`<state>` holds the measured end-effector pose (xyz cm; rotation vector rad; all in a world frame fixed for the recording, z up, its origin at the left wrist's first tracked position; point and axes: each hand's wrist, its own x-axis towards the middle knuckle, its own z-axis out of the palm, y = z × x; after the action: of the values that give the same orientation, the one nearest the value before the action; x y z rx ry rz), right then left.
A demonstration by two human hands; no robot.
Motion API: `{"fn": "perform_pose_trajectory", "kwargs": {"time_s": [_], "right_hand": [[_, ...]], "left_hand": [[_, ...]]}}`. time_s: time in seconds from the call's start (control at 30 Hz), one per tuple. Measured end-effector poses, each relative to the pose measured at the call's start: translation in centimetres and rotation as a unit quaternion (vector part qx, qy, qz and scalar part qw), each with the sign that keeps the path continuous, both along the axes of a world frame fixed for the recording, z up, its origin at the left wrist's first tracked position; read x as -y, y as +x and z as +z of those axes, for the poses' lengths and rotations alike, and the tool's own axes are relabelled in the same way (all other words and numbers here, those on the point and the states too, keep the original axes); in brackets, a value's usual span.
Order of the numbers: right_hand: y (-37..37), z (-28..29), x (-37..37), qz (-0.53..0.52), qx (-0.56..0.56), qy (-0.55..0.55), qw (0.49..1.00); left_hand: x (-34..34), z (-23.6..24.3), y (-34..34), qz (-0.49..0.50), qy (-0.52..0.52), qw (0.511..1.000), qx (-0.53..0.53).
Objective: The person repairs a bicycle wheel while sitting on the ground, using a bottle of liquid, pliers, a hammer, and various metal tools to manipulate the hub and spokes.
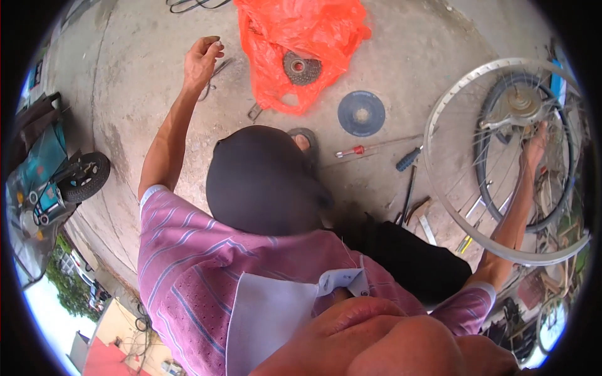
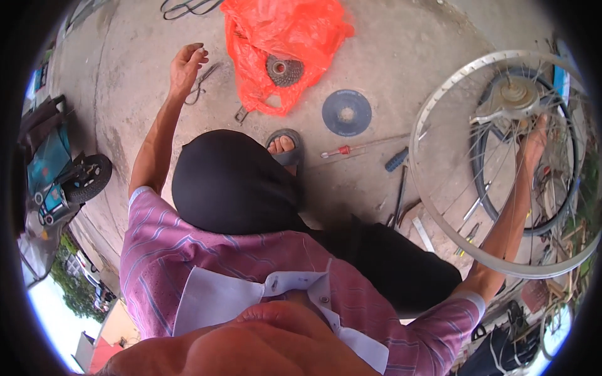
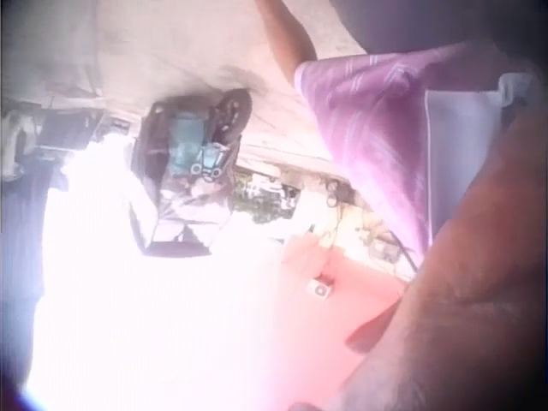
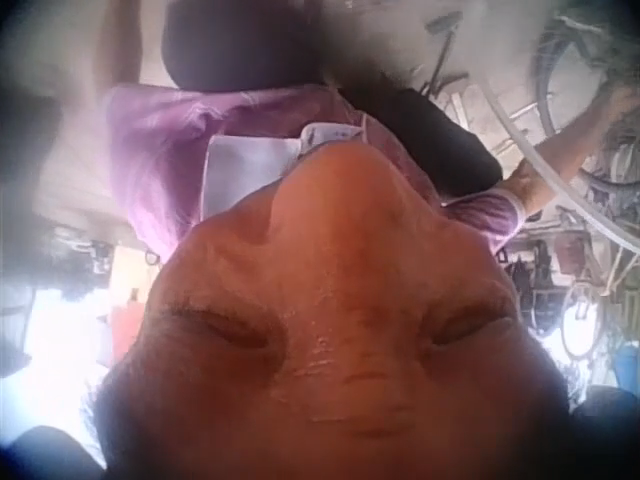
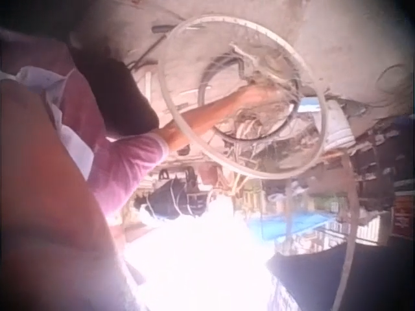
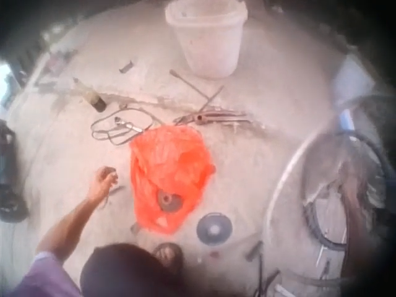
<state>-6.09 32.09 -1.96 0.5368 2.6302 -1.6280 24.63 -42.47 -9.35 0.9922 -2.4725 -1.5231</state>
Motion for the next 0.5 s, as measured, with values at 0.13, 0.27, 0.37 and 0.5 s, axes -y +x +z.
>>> {"fn": "perform_pose_trajectory", "kwargs": {"time_s": [0.13,0.27,0.37,0.5], "right_hand": [[-1.8,-1.6,-1.0,0.144,-0.104,0.309,0.935],[-1.9,-3.0,-5.3,0.157,-0.073,0.422,0.890],[0.1,-2.3,-2.8,0.148,-0.097,0.361,0.916],[2.6,-0.5,-0.1,0.131,-0.111,0.254,0.952]], "left_hand": [[-9.2,1.3,2.1,-0.194,-0.067,0.978,-0.033],[-19.5,0.4,-1.8,-0.442,-0.251,0.854,-0.113],[-22.3,-2.4,-4.0,-0.549,-0.356,0.747,-0.116],[-20.8,-5.1,-5.7,-0.551,-0.469,0.690,-0.020]]}}
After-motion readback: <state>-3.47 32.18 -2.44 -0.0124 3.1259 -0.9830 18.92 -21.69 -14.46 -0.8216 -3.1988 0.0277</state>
